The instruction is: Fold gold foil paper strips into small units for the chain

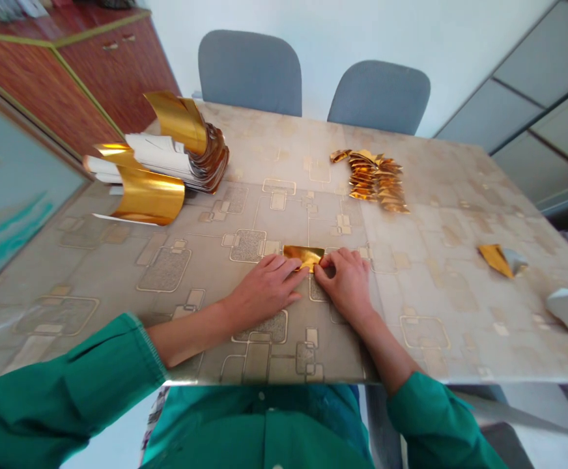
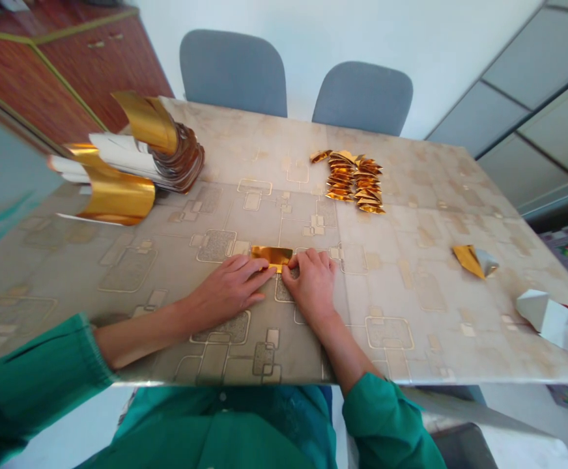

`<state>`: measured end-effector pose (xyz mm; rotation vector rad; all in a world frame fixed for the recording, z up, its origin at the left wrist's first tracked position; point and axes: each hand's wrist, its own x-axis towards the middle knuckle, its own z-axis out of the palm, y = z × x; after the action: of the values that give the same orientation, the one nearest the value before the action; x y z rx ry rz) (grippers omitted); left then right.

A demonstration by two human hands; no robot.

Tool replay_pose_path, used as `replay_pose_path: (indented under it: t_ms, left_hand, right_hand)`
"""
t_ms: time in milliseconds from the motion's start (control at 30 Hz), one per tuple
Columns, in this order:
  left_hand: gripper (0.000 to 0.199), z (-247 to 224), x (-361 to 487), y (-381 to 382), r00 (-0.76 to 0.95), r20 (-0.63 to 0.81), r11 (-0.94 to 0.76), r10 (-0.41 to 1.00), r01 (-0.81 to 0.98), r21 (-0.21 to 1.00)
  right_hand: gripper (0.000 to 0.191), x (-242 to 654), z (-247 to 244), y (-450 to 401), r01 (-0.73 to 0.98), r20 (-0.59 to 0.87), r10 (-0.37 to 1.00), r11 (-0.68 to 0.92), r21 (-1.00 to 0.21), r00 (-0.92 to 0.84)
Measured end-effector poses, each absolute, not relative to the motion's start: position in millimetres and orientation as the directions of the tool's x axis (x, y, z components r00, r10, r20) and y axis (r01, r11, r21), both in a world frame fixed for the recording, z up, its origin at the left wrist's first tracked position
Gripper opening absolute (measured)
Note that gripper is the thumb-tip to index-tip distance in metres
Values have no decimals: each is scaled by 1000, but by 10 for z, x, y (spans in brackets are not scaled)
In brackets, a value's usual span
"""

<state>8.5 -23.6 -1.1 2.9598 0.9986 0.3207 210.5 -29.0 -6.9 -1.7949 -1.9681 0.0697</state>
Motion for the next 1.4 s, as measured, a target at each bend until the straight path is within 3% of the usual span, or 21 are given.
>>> replay_pose_path:
  t_ms: [233,333,467,733,1067,1300,1400]
  left_hand:
    - [56,8,-28,-211,800,148,-814,581,569,117]
    - [55,23,-13,-214,800,157,-815,580,565,130]
    - [55,15,-12,-209,796,173,-815,579,564,133]
    - [54,6,-44,-187,808,176,-826,562,560,66]
    - [45,-4,-300,-256,779,201,-793,594,609,-16]
    - [48,16,-139,-313,762,204,-775,615,631,-20]
    - [53,36,-61,-305,753,176,-764,634,645,-9]
  right_hand:
    - [12,2148,-46,-314,925,294,955,153,-348,-48]
    - [18,2159,32,-412,902,371,921,255,-350,-116]
    - [27,2083,80,-610,874,384,869,421,-244,-311]
    - [26,2112,19,-723,913,354,883,379,-152,-308]
    - [22,2103,59,-702,917,313,895,374,-139,-317]
    - [21,1970,67,-585,940,322,893,340,-25,-315]
    - [29,1913,36,-592,939,321,887,343,23,-332]
